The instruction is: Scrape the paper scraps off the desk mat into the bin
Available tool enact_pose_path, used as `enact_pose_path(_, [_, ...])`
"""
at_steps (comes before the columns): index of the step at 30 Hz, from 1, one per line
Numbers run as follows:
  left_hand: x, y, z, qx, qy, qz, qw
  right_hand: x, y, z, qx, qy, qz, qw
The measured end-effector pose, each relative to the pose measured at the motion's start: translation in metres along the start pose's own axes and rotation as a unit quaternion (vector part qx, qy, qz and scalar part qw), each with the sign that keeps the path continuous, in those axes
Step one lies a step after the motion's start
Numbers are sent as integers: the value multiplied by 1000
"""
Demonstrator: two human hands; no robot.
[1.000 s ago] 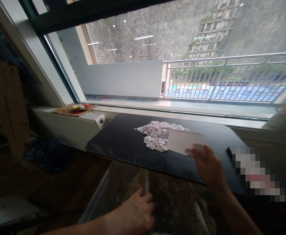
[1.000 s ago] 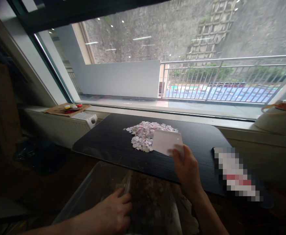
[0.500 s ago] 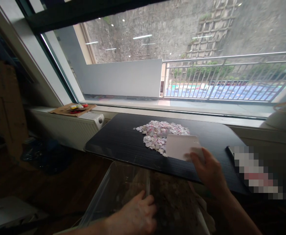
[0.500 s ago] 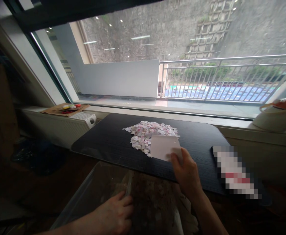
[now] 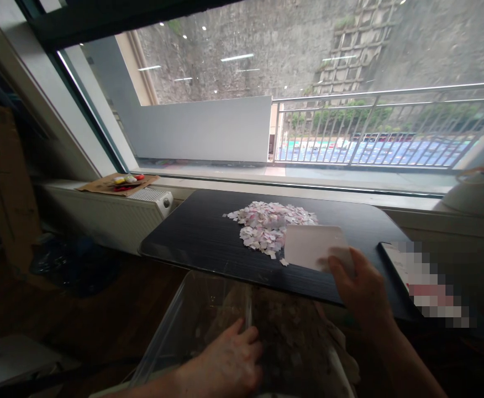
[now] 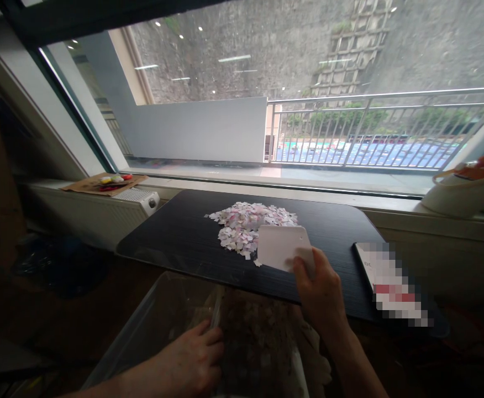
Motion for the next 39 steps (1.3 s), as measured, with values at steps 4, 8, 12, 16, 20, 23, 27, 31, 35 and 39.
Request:
enact_pose_path(4, [1, 0, -1, 4, 11, 4, 1000, -2, -2, -2, -20, -4, 10, 1000])
enact_pose_path(8, [2, -2, -2, 1, 8, 1, 1000, -2, -11, -7, -33, -1, -9, 999])
enact_pose_path(12, [3, -1, -3, 4, 5, 9, 1000, 0, -13, -7, -43, 5, -13, 999])
enact_pose_path(16, [5, 2, -3, 4, 11, 13, 1000, 2, -3, -1, -10, -9, -14, 1000])
enact_pose_path(20, [5, 2, -3, 3, 11, 10, 1000, 4, 7, 1, -10, -17, 26, 999])
enact_pose_path(23, [4, 0, -3, 0, 9, 6, 1000, 4, 2, -3, -47, -13, 11, 999])
enact_pose_path(27, [2, 0, -2, -2, 7, 6, 1000, 3, -2, -1, -23, -21, 14, 999])
enact_pose_path(31, [3, 4, -2, 6, 8, 10, 1000, 2, -2, 4, -26, -23, 37, 999])
enact_pose_path(35, [4, 3, -2, 1, 9, 10, 1000, 1, -13, 9, -55, -17, 29, 998])
enact_pose_path(39, [5, 5, -2, 6, 12, 29, 999, -1, -16, 12, -50, -4, 26, 998])
Point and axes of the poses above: each hand's wrist, its own x-axis towards the middle knuckle, its own y-axis out of the palm, z = x × y, the point moved 5 cm from there along x, towards the middle knuckle, and after that the axes turned 11 degrees about -y, right-handed, at the moved point
